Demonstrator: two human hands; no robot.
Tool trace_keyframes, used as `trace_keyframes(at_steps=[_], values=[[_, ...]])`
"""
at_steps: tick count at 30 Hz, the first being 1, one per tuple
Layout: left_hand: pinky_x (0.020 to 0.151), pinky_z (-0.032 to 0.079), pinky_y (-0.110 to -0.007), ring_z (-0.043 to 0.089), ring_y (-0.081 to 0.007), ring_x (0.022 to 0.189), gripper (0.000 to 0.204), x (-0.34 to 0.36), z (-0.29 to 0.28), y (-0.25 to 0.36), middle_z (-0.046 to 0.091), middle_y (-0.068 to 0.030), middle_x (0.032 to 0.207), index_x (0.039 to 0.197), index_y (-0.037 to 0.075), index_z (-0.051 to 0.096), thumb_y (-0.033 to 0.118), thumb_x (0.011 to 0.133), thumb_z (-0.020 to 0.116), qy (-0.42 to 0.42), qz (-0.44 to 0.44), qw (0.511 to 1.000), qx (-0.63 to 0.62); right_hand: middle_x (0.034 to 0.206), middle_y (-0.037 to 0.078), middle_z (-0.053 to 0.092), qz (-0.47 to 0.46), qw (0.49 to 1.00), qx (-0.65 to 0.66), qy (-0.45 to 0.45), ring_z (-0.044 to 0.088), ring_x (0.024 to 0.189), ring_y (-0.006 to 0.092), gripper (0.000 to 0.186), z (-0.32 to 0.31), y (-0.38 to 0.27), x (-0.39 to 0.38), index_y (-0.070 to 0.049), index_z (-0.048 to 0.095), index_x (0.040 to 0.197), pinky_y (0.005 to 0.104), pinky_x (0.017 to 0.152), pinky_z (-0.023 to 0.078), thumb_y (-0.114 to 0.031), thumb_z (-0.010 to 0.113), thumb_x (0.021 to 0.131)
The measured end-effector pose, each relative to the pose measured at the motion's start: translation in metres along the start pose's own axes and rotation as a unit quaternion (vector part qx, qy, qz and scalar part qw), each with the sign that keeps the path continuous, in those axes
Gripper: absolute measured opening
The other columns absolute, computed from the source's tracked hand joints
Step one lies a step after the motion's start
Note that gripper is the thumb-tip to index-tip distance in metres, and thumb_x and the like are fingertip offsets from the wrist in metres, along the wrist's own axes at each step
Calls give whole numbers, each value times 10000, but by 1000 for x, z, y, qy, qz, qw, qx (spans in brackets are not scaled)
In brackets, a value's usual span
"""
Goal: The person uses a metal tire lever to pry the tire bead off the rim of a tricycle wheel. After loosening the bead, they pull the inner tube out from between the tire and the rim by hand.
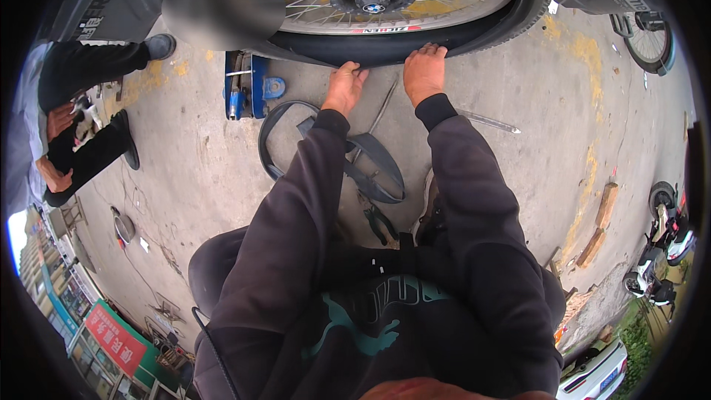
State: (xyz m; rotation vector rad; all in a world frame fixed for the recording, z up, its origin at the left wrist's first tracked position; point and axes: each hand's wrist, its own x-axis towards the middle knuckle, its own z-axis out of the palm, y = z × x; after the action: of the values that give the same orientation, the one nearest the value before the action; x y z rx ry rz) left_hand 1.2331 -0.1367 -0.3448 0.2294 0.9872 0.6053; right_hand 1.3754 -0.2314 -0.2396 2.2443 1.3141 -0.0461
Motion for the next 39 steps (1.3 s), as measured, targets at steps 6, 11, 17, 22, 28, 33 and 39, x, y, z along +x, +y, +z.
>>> trace_keyframes(at_steps=[6, 11, 17, 22, 28, 33, 39], values=[[961, 524, -433, 654, -252, 975, 164, 3, -17, -1, 652, -115, 1053, 1031, -20, 589, -58, 872, 593, -54, -40, 998, -20, 1452, 216, 539, -36, 995, 89, -16, 516, 1331, 356, 454, 3, -69, 6, -8, 586, 1359, 510, 1044, 368, -250, 447, 1002], [865, 569, -406, 666, -254, 991, 204, -1, -10, 4, 655, -142, 1112, 1083, -48, 586, 18, 895, 631, -62, -60, 996, 28, 1430, 264, 539, -65, 979, 167, 94, 528, 1317, 376, 480, 22, -93, 3, 27, 547, 1379, 487, 1055, 391, -226, 447, 983], [964, 509, -439, 584, -278, 1140, 570, -18, 44, 25, 568, -107, 1261, 1294, 44, 460, 232, 868, 789, 107, 126, 982, 96, 1375, 246, 595, -21, 996, 61, 62, 558, 1289, 359, 444, 36, -32, 15, 17, 630, 1288, 432, 1017, 414, -241, 453, 974], [858, 551, -408, 625, -236, 914, 498, -15, 44, 54, 611, -93, 1060, 1140, 46, 491, 60, 770, 823, 147, 125, 968, 162, 1387, 240, 590, 9, 999, -8, 50, 542, 1301, 370, 428, 31, 12, 10, 7, 660, 1256, 429, 1028, 384, -243, 430, 995], [835, 523, -415, 611, -202, 814, 459, 0, -10, 39, 596, -64, 954, 1146, 52, 488, -108, 737, 622, 108, 77, 990, 52, 1442, 209, 555, 30, 998, -22, -47, 460, 1379, 384, 495, -5, -9, 6, -24, 635, 1332, 532, 1097, 288, -336, 380, 1045], [830, 523, -405, 633, -186, 796, 450, -5, -17, 34, 611, -56, 885, 1124, 63, 498, -155, 746, 608, 39, 75, 996, 15, 1569, 148, 427, -18, 997, 59, -51, 381, 1439, 355, 479, 4, -41, 2, -85, 514, 1460, 562, 1103, 260, -277, 387, 1039], [772, 547, -379, 659, -214, 775, 265, -6, -19, 31, 647, -86, 875, 990, -5, 569, -127, 760, 616, 36, 40, 998, 24, 1509, 198, 484, -49, 986, 160, -18, 455, 1385, 327, 509, 2, -87, 8, -13, 521, 1426, 505, 1080, 345, -235, 482, 969]])
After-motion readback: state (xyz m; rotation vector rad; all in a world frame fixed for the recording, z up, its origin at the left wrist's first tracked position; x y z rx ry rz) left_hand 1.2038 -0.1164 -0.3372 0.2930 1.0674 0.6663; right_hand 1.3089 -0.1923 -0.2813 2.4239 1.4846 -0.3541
